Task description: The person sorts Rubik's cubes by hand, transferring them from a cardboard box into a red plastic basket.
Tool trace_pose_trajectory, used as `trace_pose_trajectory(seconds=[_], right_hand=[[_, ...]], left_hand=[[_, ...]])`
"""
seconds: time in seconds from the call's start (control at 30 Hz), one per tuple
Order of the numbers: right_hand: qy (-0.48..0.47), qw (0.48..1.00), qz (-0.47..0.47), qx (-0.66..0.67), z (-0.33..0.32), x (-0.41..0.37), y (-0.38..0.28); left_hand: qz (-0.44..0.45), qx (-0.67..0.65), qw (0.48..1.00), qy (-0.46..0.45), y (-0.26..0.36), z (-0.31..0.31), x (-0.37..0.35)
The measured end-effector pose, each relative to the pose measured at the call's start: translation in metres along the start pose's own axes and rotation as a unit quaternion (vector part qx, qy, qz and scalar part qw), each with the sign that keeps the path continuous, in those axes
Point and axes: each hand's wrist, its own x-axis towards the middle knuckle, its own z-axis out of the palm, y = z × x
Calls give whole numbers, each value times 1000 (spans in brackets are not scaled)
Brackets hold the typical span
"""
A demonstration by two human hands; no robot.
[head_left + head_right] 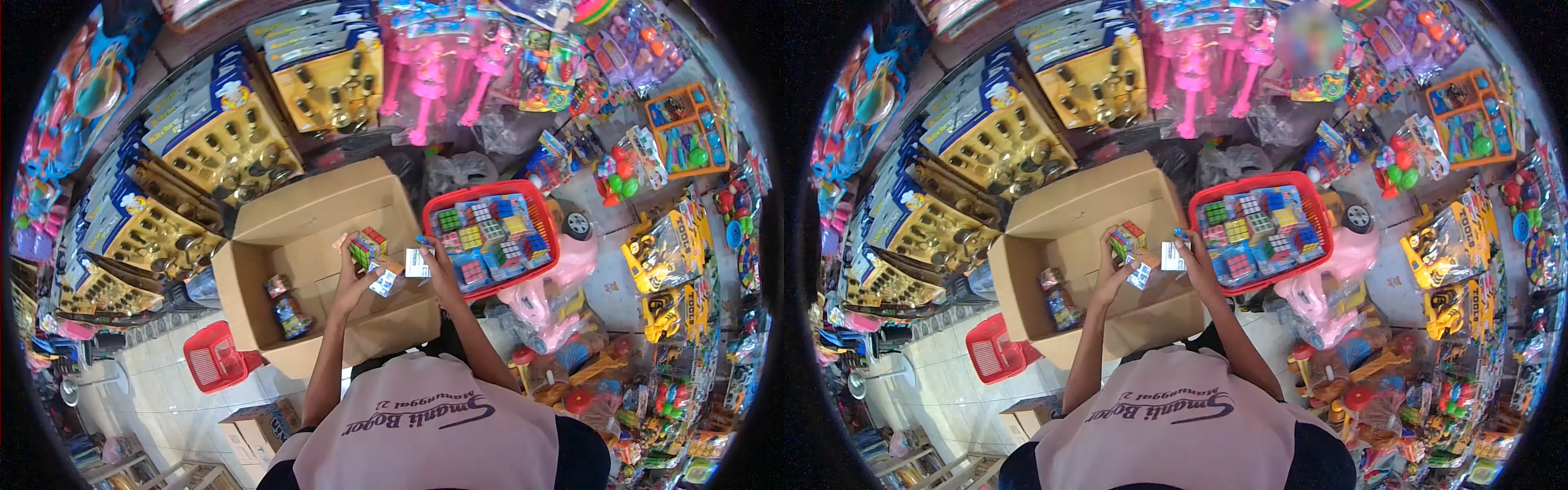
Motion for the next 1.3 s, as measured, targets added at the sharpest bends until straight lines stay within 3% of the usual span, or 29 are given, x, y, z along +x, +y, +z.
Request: trace_pose_trajectory(seconds=[0.1,0.13,0.23,0.27,0.37,0.43,0.53,0.67,0.77,0.8,0.9,1.03,1.13,1.23,1.3], right_hand=[[19,1000,-5,15,-52,16,7],[20,998,25,48,-61,12,-21],[75,996,-44,-5,-111,30,-7],[28,998,18,61,-129,28,-18],[60,998,-23,12,-166,34,-29],[24,999,-23,20,-200,45,-22],[34,998,-48,22,-238,52,-25],[70,995,27,64,-293,70,-23],[145,959,-122,-210,-331,100,-5],[121,951,-154,-238,-342,109,-4],[51,901,-155,-403,-362,144,10],[43,852,19,-521,-347,165,6],[82,853,17,-515,-340,174,16],[115,872,-74,-470,-342,178,36],[89,923,-60,-369,-347,185,66]], left_hand=[[34,-10,999,13,-5,49,18],[30,-16,999,18,-4,66,22],[45,-27,999,13,-7,115,37],[42,-28,999,13,-7,131,39],[47,-26,999,8,-10,171,52],[55,-15,998,4,-19,191,65],[11,-85,996,10,-33,217,80],[5,-36,999,-6,-51,235,101],[-15,-19,1000,-3,-66,240,111],[-14,-18,1000,-6,-70,242,114],[-11,-9,1000,-15,-72,249,125],[-23,4,1000,-9,-82,251,131],[-22,6,1000,-5,-81,254,135],[-43,2,999,-6,-76,262,131],[-47,10,999,-7,-76,264,132]])
